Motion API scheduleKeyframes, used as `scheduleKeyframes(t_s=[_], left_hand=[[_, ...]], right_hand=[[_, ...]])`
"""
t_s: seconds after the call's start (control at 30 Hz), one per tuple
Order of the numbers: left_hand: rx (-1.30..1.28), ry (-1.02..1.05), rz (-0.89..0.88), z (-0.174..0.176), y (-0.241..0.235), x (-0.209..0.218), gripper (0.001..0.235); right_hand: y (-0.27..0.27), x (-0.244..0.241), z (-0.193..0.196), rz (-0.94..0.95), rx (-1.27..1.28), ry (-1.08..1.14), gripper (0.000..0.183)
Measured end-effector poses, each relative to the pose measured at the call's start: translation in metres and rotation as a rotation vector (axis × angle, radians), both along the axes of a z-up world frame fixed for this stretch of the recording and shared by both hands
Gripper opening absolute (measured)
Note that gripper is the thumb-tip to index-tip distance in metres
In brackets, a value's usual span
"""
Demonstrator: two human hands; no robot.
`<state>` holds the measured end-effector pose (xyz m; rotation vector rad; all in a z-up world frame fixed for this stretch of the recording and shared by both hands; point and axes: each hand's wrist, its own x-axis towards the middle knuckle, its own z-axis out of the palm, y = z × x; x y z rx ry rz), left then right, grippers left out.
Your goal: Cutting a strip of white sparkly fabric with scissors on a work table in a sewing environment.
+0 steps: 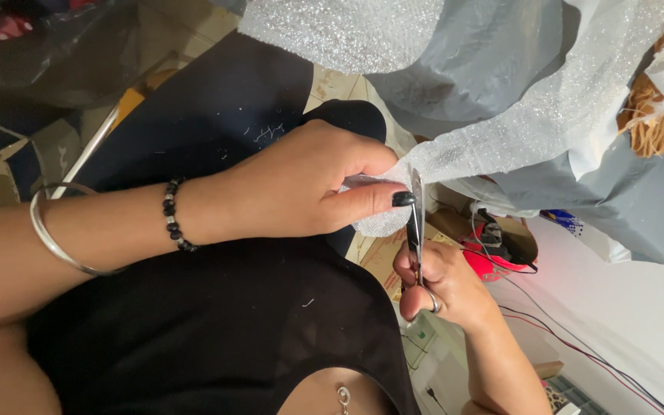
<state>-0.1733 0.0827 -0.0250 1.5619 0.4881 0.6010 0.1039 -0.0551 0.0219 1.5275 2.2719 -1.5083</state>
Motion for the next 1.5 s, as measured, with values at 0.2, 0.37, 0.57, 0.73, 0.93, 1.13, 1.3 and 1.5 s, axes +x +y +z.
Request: scheduleKeyframes(t_s=[0.2,0.37,0.57,0.73,0.93,1.13,1.3,1.5], left_hand=[[-0.011,0.011,-0.001,-0.001,0.002,0.000,0.029],[0.034,0.037,-0.023,-0.005,0.001,0.001,0.033],[0.023,0.057,-0.032,-0.005,0.002,-0.001,0.039],[0.020,0.072,-0.037,-0.007,0.001,0.001,0.045],[0.033,0.080,-0.039,-0.008,0.000,0.002,0.047],[0.027,0.052,-0.029,0.000,0.001,0.001,0.034],[-0.115,0.032,-0.011,0.018,0.006,0.003,0.031],[-0.131,0.201,-0.001,0.034,0.002,0.015,0.015]], right_hand=[[0.012,-0.007,0.004,0.056,-0.020,0.013,0.070],[0.023,-0.014,0.005,0.046,-0.013,0.042,0.069],[0.023,-0.013,0.002,0.039,-0.005,0.053,0.068],[0.020,-0.012,0.001,0.013,-0.024,0.059,0.067],[0.016,-0.012,-0.001,-0.005,-0.029,0.055,0.066],[0.011,-0.004,-0.007,0.025,0.019,0.063,0.062],[0.004,-0.001,-0.012,-0.004,0.060,0.071,0.065],[-0.020,0.001,-0.046,-0.079,0.014,0.181,0.068]])
